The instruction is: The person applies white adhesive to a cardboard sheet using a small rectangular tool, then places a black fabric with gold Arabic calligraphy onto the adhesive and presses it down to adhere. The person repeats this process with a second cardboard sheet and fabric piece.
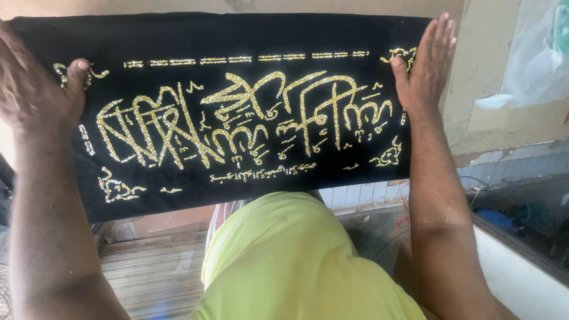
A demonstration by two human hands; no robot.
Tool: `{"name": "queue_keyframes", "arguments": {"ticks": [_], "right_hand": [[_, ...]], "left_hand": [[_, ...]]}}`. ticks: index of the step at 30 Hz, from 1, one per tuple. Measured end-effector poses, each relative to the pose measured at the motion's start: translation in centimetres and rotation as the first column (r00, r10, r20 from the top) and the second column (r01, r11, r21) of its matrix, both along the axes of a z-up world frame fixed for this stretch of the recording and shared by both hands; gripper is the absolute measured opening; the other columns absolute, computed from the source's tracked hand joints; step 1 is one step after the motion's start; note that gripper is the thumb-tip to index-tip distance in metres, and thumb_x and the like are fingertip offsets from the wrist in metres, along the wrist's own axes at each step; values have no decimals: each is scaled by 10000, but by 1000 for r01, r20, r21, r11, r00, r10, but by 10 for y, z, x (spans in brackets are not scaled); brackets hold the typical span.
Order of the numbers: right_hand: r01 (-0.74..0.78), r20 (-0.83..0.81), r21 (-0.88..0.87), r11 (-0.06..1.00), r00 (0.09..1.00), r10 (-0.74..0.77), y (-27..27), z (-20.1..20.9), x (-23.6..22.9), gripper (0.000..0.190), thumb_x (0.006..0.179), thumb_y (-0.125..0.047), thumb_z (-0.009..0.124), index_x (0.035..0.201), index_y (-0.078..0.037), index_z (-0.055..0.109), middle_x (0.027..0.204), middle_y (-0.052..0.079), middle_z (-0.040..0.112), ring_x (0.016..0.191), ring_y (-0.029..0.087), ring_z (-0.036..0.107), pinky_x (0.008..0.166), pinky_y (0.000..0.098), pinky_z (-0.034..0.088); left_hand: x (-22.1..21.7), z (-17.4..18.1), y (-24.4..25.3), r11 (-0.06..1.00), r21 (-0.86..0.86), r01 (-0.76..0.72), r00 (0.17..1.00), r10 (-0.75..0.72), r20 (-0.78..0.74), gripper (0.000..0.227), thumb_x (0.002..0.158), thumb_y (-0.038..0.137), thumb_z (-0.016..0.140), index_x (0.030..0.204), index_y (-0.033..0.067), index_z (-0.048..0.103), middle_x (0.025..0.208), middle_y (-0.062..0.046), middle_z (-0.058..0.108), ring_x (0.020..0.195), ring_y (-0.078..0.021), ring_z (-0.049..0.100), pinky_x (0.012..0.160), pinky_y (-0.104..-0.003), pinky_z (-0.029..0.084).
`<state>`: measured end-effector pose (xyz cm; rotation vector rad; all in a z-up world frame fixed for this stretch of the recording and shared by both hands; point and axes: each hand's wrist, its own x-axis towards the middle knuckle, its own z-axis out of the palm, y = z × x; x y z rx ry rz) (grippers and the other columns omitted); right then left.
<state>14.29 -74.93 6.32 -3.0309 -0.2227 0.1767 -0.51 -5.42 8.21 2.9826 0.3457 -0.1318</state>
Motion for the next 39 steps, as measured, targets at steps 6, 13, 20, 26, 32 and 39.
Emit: {"name": "queue_keyframes", "arguments": {"ticks": [6,13,20,26,32,39], "right_hand": [[-36,-53,-1,999,998,36,2,25,-48,993,1075,-749,321,1698,-6,112,1784,219,75,1669,388,46,1372,589,50],[-91,8,35,995,996,90,-7,6,-56,1118,982,-855,176,1714,-17,73,1797,206,58,1696,373,58,1362,552,70],[-126,36,5,992,991,126,-17,-12,-49,1130,962,-876,131,1713,-36,54,1798,190,28,1649,349,51,1365,541,53],[-29,-42,-107,994,999,24,-4,10,-57,1114,974,-856,135,1715,-28,58,1804,185,49,1690,364,48,1377,600,19],[-28,-81,-91,995,996,20,-18,17,-98,1139,965,-876,146,1708,-20,38,1792,211,20,1683,366,21,1363,606,-14],[-39,-45,-50,998,998,37,-27,-6,-103,1188,894,-907,68,1714,-50,16,1789,202,-7,1688,347,9,1387,575,-3]], "left_hand": [[-39,45,-57,992,-16,-124,983,120,-140,1320,893,958,14,1647,-115,165,1729,-334,160,1608,-438,99,1184,-703,-31],[-49,29,-47,996,-7,-94,989,93,-114,1328,906,968,19,1669,-107,174,1735,-319,169,1623,-398,97,1207,-650,-71],[-49,19,-43,997,43,-68,987,74,-146,1345,904,966,-24,1676,-120,167,1744,-316,148,1623,-383,83,1215,-639,-63],[-57,46,-63,987,88,-134,984,142,-103,1339,931,954,-60,1666,-127,229,1723,-316,170,1588,-382,69,1160,-670,-78],[-98,45,-77,988,81,-135,987,142,-78,1244,971,929,25,1625,-109,234,1692,-305,216,1577,-372,134,1117,-668,-98],[-121,6,-53,984,126,-127,991,130,-17,1126,1005,859,91,1673,-42,191,1752,-247,215,1644,-338,166,1204,-641,-113]]}}
